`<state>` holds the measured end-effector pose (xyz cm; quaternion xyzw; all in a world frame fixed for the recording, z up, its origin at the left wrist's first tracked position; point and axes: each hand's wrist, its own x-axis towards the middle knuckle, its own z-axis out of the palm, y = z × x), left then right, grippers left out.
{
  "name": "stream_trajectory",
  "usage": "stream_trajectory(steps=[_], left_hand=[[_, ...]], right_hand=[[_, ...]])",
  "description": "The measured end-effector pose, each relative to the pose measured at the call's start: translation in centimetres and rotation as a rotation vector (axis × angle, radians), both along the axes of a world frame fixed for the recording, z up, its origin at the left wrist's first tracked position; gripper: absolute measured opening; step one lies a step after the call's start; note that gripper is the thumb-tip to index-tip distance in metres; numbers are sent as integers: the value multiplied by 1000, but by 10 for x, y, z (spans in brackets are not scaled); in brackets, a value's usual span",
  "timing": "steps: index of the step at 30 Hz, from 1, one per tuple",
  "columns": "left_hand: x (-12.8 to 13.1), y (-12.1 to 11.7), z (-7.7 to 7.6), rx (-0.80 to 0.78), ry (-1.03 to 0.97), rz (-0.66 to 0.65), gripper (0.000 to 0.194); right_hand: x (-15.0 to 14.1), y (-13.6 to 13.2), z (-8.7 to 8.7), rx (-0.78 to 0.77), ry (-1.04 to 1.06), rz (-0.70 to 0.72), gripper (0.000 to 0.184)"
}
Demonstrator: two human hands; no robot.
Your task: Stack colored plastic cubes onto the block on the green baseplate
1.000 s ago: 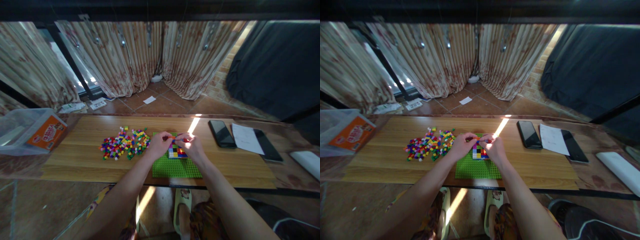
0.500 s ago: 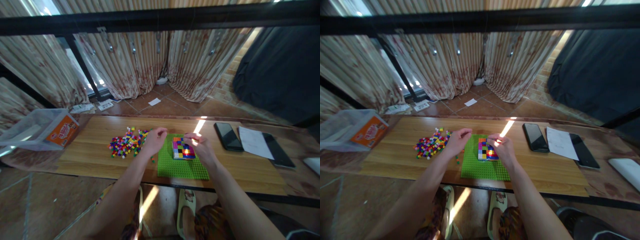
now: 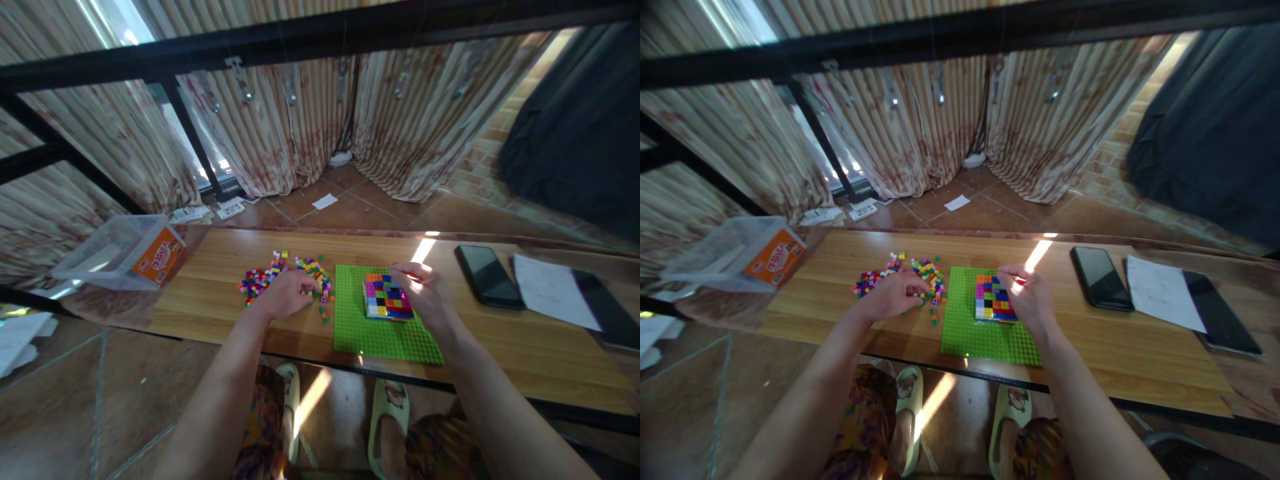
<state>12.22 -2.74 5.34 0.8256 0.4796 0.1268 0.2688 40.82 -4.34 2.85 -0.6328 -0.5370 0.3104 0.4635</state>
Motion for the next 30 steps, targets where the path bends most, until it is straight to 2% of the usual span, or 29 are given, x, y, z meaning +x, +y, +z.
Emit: stream_trajectory(steps=[4, 8, 11, 14, 17, 20, 22, 24, 27, 30], left_hand=[[13, -4, -3, 78, 112, -81, 21], [22, -8, -6, 116, 187, -61, 13], [22, -9, -5, 98, 136, -49, 10], [22, -7, -1, 15, -59, -10, 12], [32, -6, 2, -126, -392, 54, 16], [52, -8, 1, -367, -722, 180, 22], [67, -12, 0, -570, -914, 252, 27], [80, -16, 0, -753, -1073, 271, 32], [92, -21, -1, -920, -1220, 288, 35], [98, -22, -1, -975, -1259, 321, 35]], right_hand=[[-2, 0, 1, 9, 1, 4, 33], [-1, 2, -3, 11, 13, -7, 32], [1, 3, -5, -2, 26, -6, 32], [0, 1, -1, 59, 24, 5, 27], [-4, -3, 9, 227, -8, 124, 17], [-9, -11, 17, 339, -58, 267, 13], [-12, -15, 19, 354, -71, 311, 14], [-15, -19, 18, 361, -80, 334, 16], [-18, -20, 16, 394, -84, 333, 15], [-20, -20, 16, 428, -112, 321, 11]])
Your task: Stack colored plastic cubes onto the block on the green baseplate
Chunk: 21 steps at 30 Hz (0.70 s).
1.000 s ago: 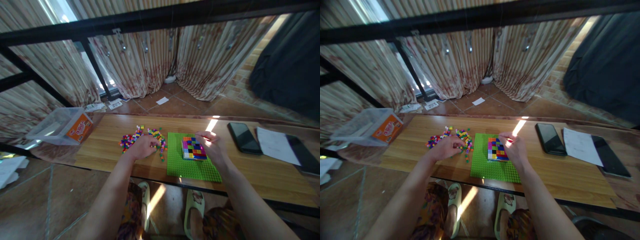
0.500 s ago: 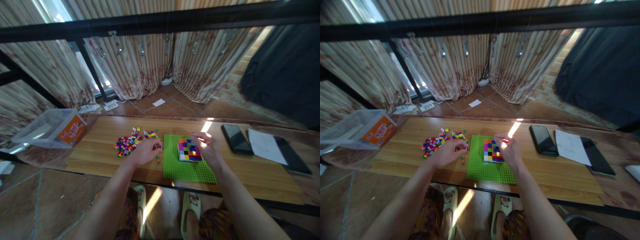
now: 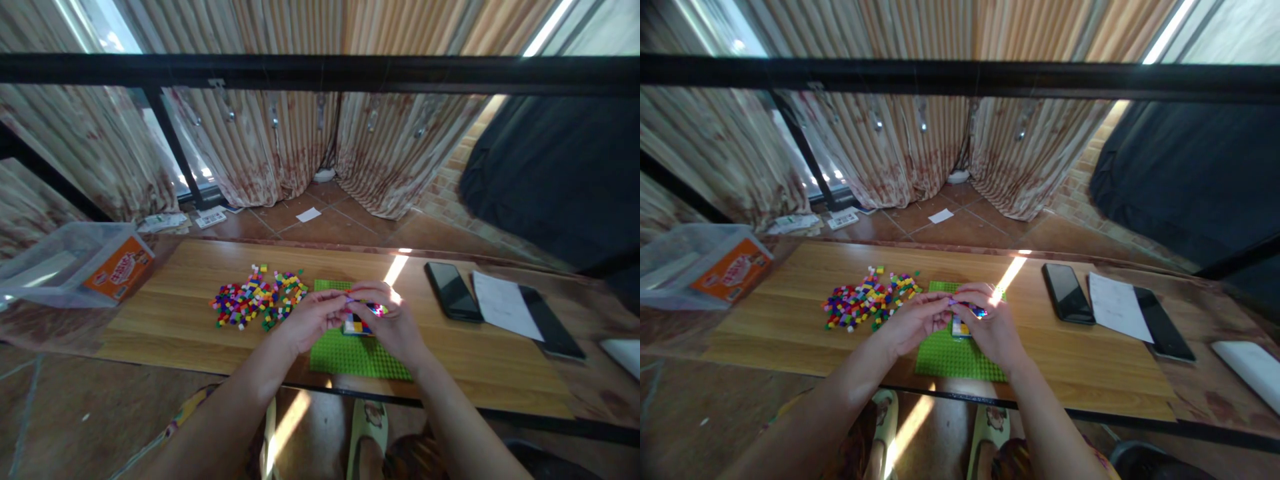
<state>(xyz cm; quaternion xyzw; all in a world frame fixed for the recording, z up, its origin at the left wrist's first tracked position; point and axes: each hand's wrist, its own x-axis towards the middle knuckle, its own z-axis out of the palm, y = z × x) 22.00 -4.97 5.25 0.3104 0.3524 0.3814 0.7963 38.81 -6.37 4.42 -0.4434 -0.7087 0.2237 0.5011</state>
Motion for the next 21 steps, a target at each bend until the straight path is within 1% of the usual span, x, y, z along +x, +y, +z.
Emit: stream_trajectory(steps=[2, 4, 7, 9, 11, 15, 21], left_hand=[[1, 1, -1, 14, 38, 5, 33], [1, 4, -2, 75, 125, 29, 29], [-1, 11, -5, 166, 312, 136, 21], [-2, 16, -8, 186, 436, 213, 16], [-1, 19, -11, 194, 517, 246, 14], [5, 20, -16, 248, 545, 227, 17], [12, 19, -24, 352, 524, 175, 19]], right_hand=[[0, 0, 1, 17, -37, -14, 11], [2, 1, 1, 7, -66, -42, 12], [6, 5, -2, -55, -73, -99, 14], [9, 9, -7, -92, -70, -129, 15], [11, 12, -13, -108, -74, -147, 15], [9, 14, -21, -119, -119, -158, 13], [5, 17, -24, -168, -170, -170, 9]])
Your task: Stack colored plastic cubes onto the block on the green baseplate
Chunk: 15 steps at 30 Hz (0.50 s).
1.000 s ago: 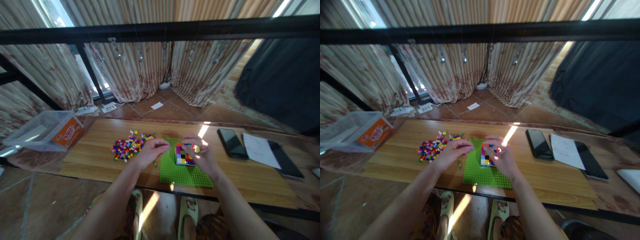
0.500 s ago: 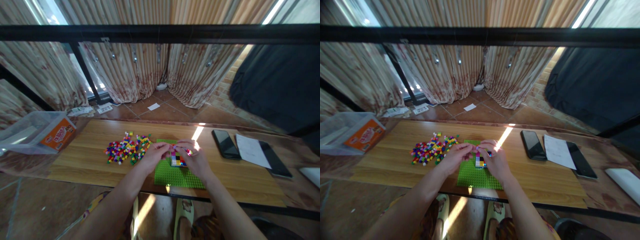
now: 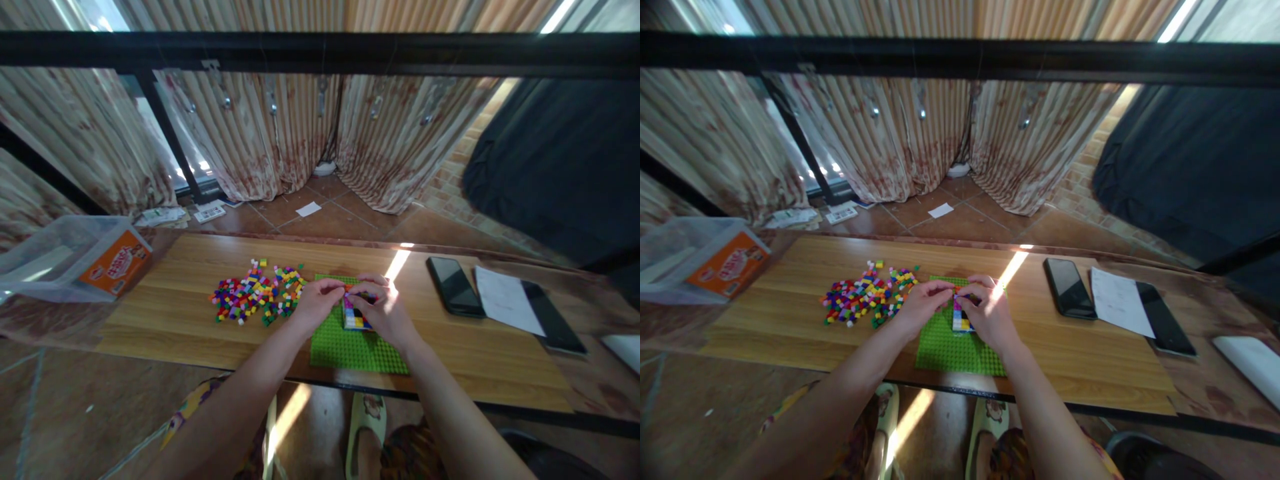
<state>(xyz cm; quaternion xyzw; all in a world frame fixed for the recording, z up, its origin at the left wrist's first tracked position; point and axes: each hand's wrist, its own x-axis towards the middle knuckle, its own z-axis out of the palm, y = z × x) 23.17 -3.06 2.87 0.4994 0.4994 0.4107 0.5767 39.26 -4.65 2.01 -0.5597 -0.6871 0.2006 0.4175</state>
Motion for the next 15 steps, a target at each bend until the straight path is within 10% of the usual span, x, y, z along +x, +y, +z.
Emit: stream_trajectory(steps=[15], left_hand=[[7, 7, -12, 139, 99, 7, 17]], right_hand=[[3, 4, 6, -56, 208, 18, 15]])
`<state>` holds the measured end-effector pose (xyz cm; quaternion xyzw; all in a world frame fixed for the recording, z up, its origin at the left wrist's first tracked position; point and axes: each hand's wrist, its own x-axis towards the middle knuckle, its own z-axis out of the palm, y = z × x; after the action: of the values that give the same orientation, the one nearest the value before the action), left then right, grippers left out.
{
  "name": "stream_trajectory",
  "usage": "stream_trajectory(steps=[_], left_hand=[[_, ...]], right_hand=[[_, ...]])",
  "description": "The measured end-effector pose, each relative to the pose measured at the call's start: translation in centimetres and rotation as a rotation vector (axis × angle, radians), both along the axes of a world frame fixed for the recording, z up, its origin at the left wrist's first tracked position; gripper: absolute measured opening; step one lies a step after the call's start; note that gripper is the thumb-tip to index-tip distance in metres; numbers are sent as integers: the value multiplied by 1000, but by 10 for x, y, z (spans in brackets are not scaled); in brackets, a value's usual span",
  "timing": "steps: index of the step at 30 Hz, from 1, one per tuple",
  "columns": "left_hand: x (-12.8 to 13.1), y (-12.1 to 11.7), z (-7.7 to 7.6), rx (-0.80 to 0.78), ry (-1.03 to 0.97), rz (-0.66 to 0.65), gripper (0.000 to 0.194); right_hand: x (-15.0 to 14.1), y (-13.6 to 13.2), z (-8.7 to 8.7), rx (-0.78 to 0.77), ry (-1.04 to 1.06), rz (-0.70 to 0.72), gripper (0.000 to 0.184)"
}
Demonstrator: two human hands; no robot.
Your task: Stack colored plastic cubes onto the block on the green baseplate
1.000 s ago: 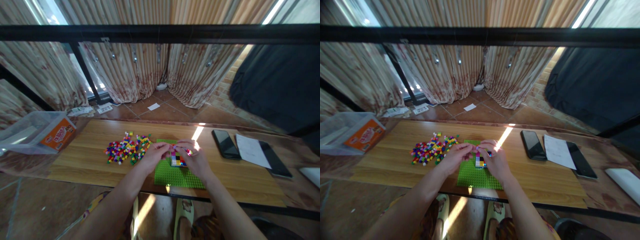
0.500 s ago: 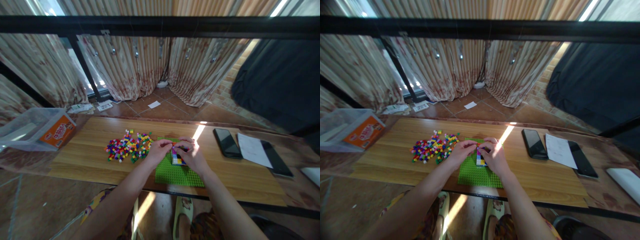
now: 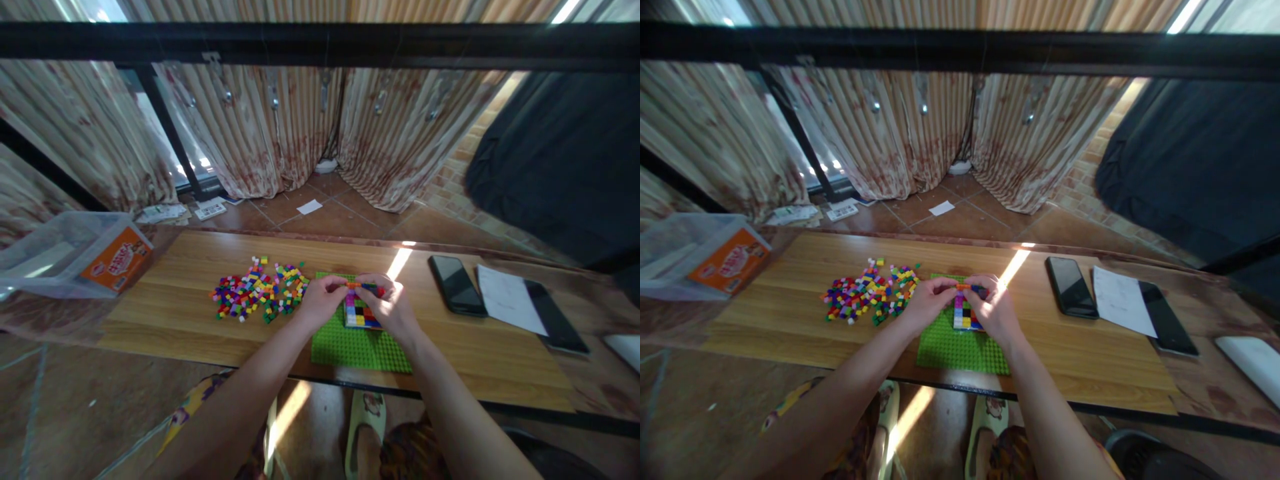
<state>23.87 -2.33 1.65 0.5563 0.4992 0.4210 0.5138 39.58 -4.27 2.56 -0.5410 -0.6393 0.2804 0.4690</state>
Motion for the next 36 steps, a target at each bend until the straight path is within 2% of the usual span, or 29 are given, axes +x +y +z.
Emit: stream_trajectory(steps=[8, 15, 20, 24, 27, 29, 32, 36], left_hand=[[2, 2, -3, 2, 21, 11, 15], [3, 1, -3, -19, -21, 32, 13], [1, -2, 2, -121, -137, 3, 18], [-16, 7, 12, -166, -169, 108, 25], [-44, 19, 20, -97, -53, 179, 27], [-66, 25, 24, -4, 114, 175, 26], [-98, 27, 30, 127, 397, 87, 21], [-116, 20, 35, 203, 644, -94, 19]], right_hand=[[-2, 2, -7, -160, 58, -31, 17], [-4, 0, -5, -164, 61, -32, 17], [-2, 1, -5, -141, 74, 4, 22], [6, 0, 0, -132, 69, -64, 31], [16, -2, 6, -144, -2, -96, 37], [22, -2, 8, -147, -59, -149, 39], [29, 0, 7, -122, -126, -245, 41], [28, 2, 3, -106, -159, -235, 41]])
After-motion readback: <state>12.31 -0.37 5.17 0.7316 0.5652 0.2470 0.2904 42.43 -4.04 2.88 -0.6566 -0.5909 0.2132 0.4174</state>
